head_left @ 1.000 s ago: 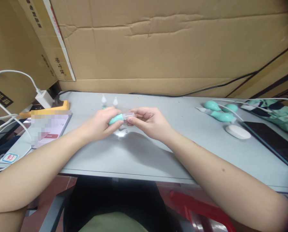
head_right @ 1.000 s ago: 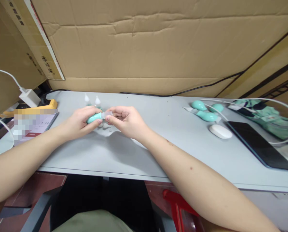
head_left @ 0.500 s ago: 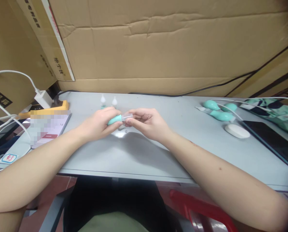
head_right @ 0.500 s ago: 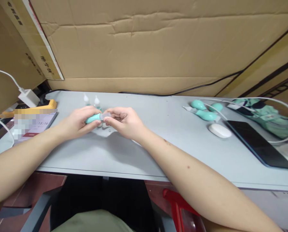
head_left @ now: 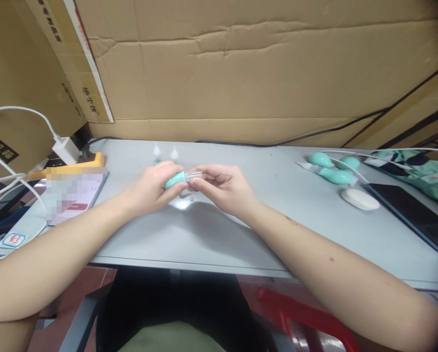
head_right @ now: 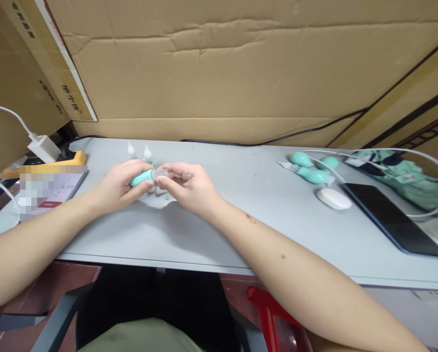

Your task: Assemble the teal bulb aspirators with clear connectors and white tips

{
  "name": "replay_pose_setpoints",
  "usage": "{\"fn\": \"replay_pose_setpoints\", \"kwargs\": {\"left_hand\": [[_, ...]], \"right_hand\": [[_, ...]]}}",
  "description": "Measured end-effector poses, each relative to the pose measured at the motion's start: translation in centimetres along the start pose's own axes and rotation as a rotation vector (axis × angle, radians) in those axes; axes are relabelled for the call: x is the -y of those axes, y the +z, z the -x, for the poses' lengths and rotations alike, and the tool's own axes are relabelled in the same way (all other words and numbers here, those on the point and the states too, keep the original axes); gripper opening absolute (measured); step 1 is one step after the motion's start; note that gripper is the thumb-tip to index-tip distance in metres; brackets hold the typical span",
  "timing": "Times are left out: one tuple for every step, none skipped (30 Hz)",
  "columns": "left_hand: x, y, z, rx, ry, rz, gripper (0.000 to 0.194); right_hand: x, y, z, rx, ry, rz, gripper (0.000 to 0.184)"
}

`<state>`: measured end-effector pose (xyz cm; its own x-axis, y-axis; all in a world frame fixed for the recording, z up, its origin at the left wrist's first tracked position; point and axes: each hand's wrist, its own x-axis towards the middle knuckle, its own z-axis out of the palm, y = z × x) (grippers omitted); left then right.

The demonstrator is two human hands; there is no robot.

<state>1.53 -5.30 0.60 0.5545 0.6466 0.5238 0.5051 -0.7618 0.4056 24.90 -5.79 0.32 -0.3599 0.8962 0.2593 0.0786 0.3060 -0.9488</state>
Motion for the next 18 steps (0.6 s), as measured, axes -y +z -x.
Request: {"fn": "replay_pose_setpoints", "kwargs": {"left_hand": [[0.0,0.0,0.0,0.000,0.001,0.001,0.026],[0.0,0.0,0.0,0.001,0.002,0.002,0.026],[0.0,0.0,0.0,0.003,0.002,0.001,0.026],[-0.1,0.0,0.0,0.008,-0.001,-0.003,0.026],[-0.1,-0.1,0.1,0.013,-0.006,-0.010,0.026],[-0.1,-0.1,0.1,0.021,-0.013,-0.021,0.026],[-0.1,-0.1,0.1,0.029,-0.021,-0.036,0.027],[-0.1,-0.2,0.1,0.041,-0.030,-0.052,0.028],[-0.1,-0.2,0.1,0.053,-0.037,-0.068,0.029],[-0.1,-0.3,0.1,0.066,-0.042,-0.080,0.030],[0.0,-0.3,0.2,0.078,-0.047,-0.090,0.032],[0.0,-0.3,0.2,0.089,-0.051,-0.098,0.033],[0.0,-0.4,0.2,0.096,-0.055,-0.104,0.033],[0.0,-0.5,0.1,0.100,-0.057,-0.109,0.033],[0.0,-0.6,0.1,0.100,-0.055,-0.111,0.032],[0.0,-0.8,0.0,0.089,-0.048,-0.110,0.031],[0.0,-1.0,0.0,0.064,-0.037,-0.105,0.030],[-0.1,-1.2,-0.1,0.025,-0.025,-0.099,0.028]], "right_hand": [[0.0,0.0,0.0,-0.002,0.000,0.002,0.047],[-0.1,0.0,0.0,-0.002,-0.002,0.003,0.047],[-0.1,0.0,0.0,-0.001,-0.004,0.002,0.047],[-0.1,0.0,0.0,0.002,-0.008,0.000,0.047],[-0.1,0.0,0.0,0.008,-0.014,-0.001,0.046],[-0.1,0.0,0.1,0.016,-0.021,0.003,0.045],[-0.1,0.0,0.1,0.026,-0.028,0.016,0.044],[-0.1,0.0,0.1,0.037,-0.038,0.036,0.043],[-0.1,0.0,0.1,0.050,-0.051,0.059,0.041],[-0.1,0.0,0.1,0.062,-0.065,0.080,0.039],[-0.2,0.0,0.0,0.074,-0.074,0.097,0.038],[-0.2,0.0,-0.1,0.085,-0.076,0.104,0.037],[-0.2,-0.1,-0.2,0.096,-0.072,0.098,0.038],[-0.2,-0.1,-0.3,0.107,-0.060,0.083,0.038],[-0.2,-0.1,-0.5,0.118,-0.045,0.070,0.039],[-0.2,-0.1,-0.6,0.127,-0.036,0.067,0.039],[-0.1,-0.1,-0.7,0.134,-0.037,0.076,0.039],[0.0,-0.2,-0.8,0.138,-0.047,0.095,0.038]]}}
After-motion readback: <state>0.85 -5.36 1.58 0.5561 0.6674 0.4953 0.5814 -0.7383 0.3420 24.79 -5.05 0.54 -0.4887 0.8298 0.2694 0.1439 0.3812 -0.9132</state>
